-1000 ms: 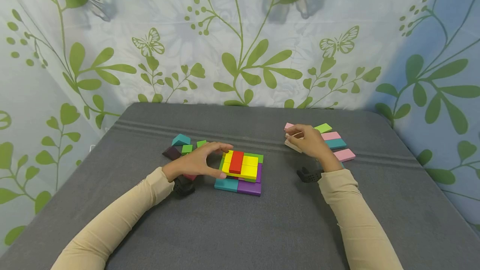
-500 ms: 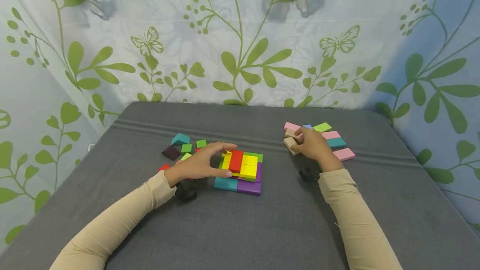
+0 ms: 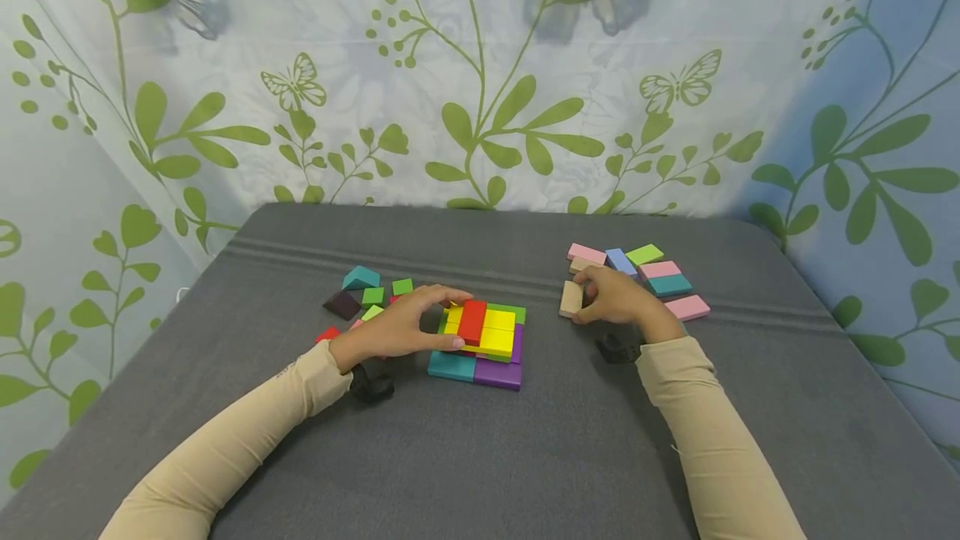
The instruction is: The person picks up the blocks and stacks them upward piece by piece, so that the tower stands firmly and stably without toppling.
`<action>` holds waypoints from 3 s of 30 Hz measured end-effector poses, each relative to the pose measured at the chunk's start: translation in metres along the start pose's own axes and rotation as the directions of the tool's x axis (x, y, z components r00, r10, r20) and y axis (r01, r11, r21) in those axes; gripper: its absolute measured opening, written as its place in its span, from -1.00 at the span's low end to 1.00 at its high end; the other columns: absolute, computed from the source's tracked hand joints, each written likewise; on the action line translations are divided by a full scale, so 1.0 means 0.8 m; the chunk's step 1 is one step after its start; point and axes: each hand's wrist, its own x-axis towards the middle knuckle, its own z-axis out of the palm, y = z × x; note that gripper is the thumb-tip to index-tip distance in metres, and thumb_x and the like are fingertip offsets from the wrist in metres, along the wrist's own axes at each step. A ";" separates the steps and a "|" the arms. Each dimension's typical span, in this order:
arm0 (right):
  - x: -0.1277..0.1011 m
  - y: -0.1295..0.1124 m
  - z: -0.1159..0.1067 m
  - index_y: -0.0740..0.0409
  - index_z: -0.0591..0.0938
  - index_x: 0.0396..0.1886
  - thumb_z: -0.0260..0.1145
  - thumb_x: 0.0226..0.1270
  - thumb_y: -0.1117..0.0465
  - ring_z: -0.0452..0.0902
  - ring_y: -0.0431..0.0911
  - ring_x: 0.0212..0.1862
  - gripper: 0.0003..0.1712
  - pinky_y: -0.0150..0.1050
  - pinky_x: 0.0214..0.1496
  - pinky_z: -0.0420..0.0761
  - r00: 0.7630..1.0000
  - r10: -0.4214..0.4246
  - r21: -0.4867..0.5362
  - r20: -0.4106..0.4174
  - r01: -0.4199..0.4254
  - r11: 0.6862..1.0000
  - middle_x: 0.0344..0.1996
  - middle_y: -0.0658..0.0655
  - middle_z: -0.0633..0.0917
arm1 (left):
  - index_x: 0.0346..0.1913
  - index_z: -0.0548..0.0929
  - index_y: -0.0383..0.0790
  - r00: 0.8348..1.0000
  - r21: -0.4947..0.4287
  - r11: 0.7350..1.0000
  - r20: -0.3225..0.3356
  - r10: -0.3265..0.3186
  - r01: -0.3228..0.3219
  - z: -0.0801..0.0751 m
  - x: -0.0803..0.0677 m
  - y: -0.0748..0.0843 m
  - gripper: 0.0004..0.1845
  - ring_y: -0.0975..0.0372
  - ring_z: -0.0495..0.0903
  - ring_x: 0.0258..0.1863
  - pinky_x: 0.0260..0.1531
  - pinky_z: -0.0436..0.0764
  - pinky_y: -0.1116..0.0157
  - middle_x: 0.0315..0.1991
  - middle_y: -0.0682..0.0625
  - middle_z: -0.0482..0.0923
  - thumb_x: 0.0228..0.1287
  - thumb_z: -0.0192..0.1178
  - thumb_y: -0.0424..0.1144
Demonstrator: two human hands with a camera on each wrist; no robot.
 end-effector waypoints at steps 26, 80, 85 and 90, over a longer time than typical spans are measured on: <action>0.002 -0.088 0.042 0.32 0.63 0.24 0.64 0.27 0.07 0.61 0.00 -0.12 -0.33 -0.17 -0.13 0.69 0.938 -0.339 0.092 0.065 0.333 0.938 0.04 0.14 0.71 | 0.57 0.46 -0.21 0.999 -0.007 1.000 0.015 -0.029 0.029 0.000 -0.002 -0.001 -0.26 -0.02 0.45 0.38 0.41 0.46 -0.14 0.49 -0.15 0.48 0.43 0.46 -0.07; -0.086 0.022 0.002 0.27 0.77 0.08 0.51 0.40 0.42 0.57 -0.30 -0.20 -0.71 -0.28 -0.14 0.66 0.943 -0.306 -0.002 -0.128 0.309 0.951 -0.13 0.07 0.77 | 0.58 0.44 -0.24 0.998 0.019 0.998 0.029 -0.054 0.054 -0.002 -0.004 -0.002 -0.22 -0.03 0.45 0.37 0.38 0.49 -0.11 0.47 -0.17 0.47 0.42 0.47 -0.06; -0.107 0.054 -0.011 0.25 0.79 0.03 0.50 0.37 0.46 0.55 -0.33 -0.21 -0.74 -0.31 -0.24 0.63 0.944 -0.296 -0.033 -0.144 0.295 0.955 -0.15 -0.02 0.77 | 0.58 0.44 -0.24 0.998 0.012 0.999 0.031 -0.054 0.053 -0.001 -0.004 -0.003 -0.22 -0.02 0.44 0.38 0.39 0.48 -0.12 0.47 -0.17 0.47 0.41 0.48 -0.06; -0.132 0.077 -0.026 0.22 0.79 0.01 0.52 0.35 0.45 0.55 -0.38 -0.21 -0.74 -0.30 -0.24 0.65 0.973 -0.204 -0.071 -0.113 0.196 0.978 -0.14 -0.01 0.78 | 0.58 0.44 -0.24 0.998 0.014 0.999 0.034 -0.051 0.051 -0.001 -0.003 -0.002 -0.22 -0.03 0.45 0.38 0.39 0.47 -0.12 0.47 -0.17 0.47 0.42 0.47 -0.06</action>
